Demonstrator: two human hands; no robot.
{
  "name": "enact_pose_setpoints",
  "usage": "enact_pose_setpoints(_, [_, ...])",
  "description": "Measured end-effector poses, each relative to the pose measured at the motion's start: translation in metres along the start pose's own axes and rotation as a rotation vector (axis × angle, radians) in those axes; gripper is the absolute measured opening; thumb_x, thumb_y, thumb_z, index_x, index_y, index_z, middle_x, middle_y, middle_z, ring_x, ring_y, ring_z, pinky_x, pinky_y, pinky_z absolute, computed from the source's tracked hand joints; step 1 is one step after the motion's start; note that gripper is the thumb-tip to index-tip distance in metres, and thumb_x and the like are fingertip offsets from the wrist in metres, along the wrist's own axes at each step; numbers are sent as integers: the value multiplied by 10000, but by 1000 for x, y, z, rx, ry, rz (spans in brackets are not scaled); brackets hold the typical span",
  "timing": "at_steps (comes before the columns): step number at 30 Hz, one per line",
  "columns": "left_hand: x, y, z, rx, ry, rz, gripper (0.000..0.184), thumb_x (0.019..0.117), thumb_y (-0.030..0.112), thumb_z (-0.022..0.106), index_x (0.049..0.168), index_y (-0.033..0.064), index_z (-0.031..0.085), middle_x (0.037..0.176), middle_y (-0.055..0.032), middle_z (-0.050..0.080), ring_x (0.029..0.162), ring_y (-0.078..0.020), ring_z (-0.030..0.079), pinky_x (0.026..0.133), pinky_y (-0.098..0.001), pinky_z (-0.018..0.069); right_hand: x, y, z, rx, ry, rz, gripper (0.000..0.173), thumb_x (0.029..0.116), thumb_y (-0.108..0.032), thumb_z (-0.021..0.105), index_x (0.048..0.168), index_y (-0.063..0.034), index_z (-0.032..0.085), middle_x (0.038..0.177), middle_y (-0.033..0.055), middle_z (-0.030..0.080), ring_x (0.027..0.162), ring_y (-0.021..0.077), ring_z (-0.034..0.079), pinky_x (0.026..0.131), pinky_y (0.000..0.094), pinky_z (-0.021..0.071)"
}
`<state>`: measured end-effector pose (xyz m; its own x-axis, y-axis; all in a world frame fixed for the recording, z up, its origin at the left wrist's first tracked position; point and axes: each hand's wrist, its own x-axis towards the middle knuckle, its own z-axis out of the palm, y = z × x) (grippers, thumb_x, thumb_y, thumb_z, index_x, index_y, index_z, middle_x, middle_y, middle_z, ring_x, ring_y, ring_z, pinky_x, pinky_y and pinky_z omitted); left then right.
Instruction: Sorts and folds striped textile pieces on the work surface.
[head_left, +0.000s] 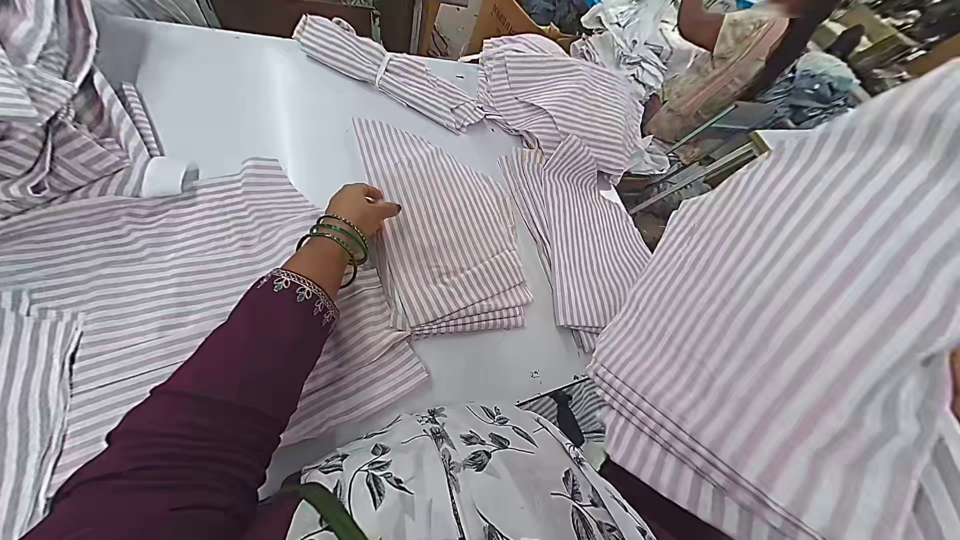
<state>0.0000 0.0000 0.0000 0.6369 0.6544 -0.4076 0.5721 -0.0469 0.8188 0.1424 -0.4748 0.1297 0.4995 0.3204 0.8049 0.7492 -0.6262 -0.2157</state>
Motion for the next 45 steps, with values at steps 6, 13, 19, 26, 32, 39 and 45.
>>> enact_pose_setpoints(6, [-2, 2, 2, 96, 12, -57, 412, 1032, 309, 629, 1245, -44, 611, 1028, -203, 651, 835, -260, 614, 804, -460, 517, 24, -133, 146, 726, -383, -68, 194, 959, -111, 603, 766, -115, 595, 696, -56, 551, 598, 11, 517, 539, 181, 433])
enact_pose_setpoints(13, [-11, -7, 7, -400, -63, -60, 328, 1101, 244, 429, 1246, -6, 585, 981, -115, 637, 792, -158, 626, 724, -332, 544, -6, -219, 267, 391, -1149, 102, 447, 1038, -410, 568, 830, -18, 625, 774, 168, 605, 729, 336, 607, 621, 535, 456])
enact_pose_setpoints(19, [-33, -1, 16, -730, -74, 122, 270, 1089, 105, 401, 1351, 66, 448, 989, -67, 739, 827, -103, 723, 753, -279, 582, -17, -206, 257, 433, -1096, 204, 300, 974, -294, 627, 842, -26, 606, 706, 164, 551, 602, 311, 547, 515, 488, 418])
enact_pose_setpoints(26, [-20, -11, 17, -335, -8, 94, 508, 1021, 145, 596, 1461, -23, 406, 1343, -237, 548, 1048, -296, 628, 885, -474, 525, -33, -163, 271, 1267, -753, 581, 180, 977, -111, 515, 975, -166, 687, 709, -72, 690, 571, -26, 632, 535, 153, 539])
enact_pose_setpoints(32, [-23, -16, 11, -67, -271, -42, 345, 1013, 301, 651, 1081, -36, 664, 834, -122, 632, 685, -178, 554, 661, -377, 472, -35, -166, 279, 1143, -832, 537, 131, 978, -148, 549, 929, -138, 670, 670, -43, 640, 530, 8, 584, 504, 180, 502])
enact_pose_setpoints(39, [-80, 1, 37, 241, -402, 405, 469, 1040, 110, 526, 1481, -38, 463, 1253, -235, 626, 1053, -335, 639, 936, -511, 500, -23, -197, 243, 426, -1076, 393, 606, 960, -654, 546, 878, -60, 624, 723, 132, 559, 636, 271, 552, 560, 475, 434])
enact_pose_setpoints(45, [-56, -29, 29, -195, -17, 276, 586, 1036, 287, 602, 1526, 19, 422, 1599, -279, 322, 1411, -440, 422, 1087, -611, 409, -39, -164, 266, 1085, -824, 581, 139, 1010, -168, 543, 941, -153, 662, 665, -59, 609, 532, -5, 557, 501, 175, 482])
